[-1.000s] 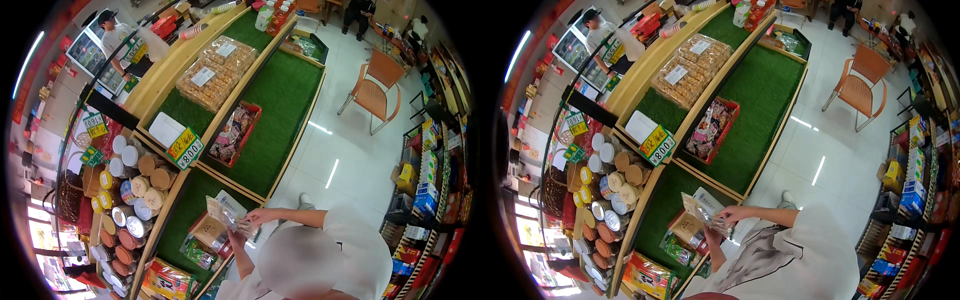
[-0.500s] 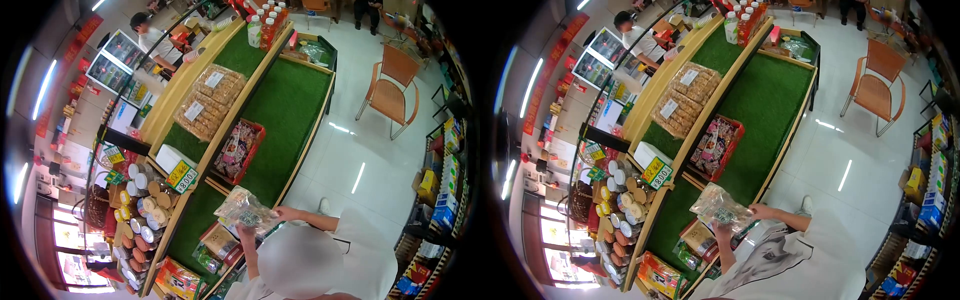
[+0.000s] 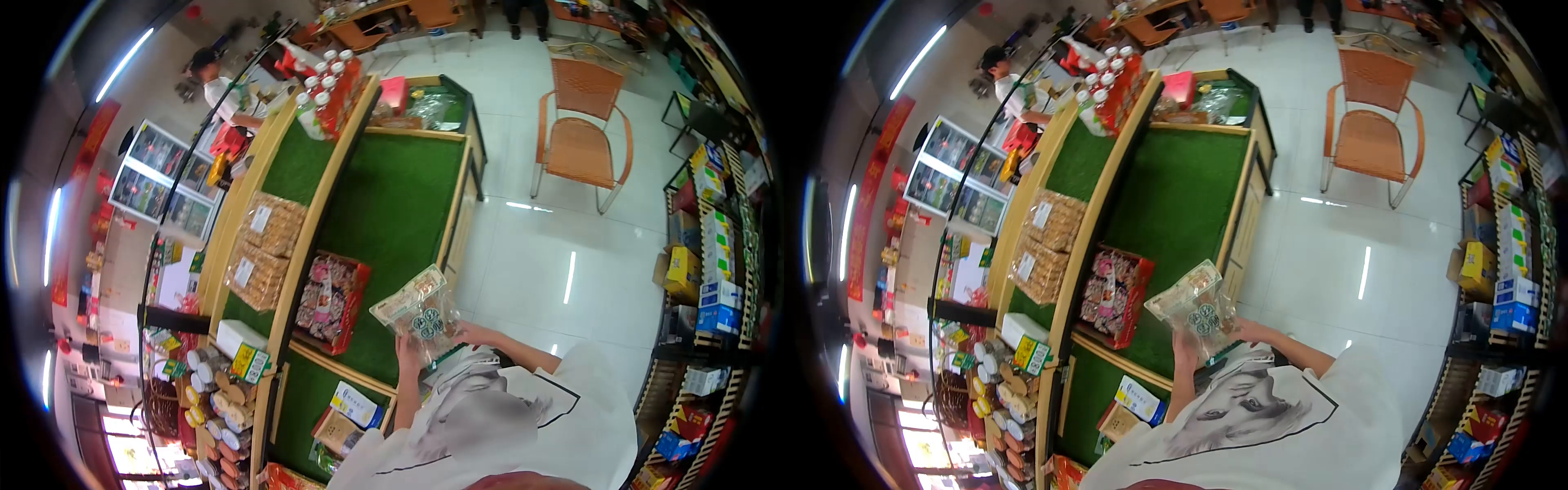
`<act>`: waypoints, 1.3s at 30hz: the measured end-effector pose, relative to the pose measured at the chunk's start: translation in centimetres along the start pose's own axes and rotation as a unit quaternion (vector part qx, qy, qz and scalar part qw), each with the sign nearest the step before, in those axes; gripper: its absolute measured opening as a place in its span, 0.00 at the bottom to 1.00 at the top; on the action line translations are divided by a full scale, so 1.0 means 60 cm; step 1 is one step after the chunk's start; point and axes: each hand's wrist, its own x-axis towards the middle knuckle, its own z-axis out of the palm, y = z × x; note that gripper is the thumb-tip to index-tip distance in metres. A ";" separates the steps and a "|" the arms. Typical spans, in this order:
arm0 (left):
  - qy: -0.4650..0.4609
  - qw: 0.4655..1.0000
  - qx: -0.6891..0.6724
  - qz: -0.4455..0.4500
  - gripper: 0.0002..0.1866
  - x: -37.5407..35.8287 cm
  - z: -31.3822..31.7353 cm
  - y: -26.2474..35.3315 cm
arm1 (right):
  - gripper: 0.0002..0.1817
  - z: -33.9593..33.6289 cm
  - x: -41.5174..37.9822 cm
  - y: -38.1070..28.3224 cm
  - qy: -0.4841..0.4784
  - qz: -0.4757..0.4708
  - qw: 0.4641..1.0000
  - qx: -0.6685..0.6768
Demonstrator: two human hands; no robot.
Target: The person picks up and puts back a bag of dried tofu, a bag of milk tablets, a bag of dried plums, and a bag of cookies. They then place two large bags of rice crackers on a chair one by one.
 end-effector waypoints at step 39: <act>-0.005 0.991 -0.059 -0.120 0.21 0.541 0.317 0.026 | 0.36 -0.468 0.309 -0.230 0.209 0.107 0.972 -0.034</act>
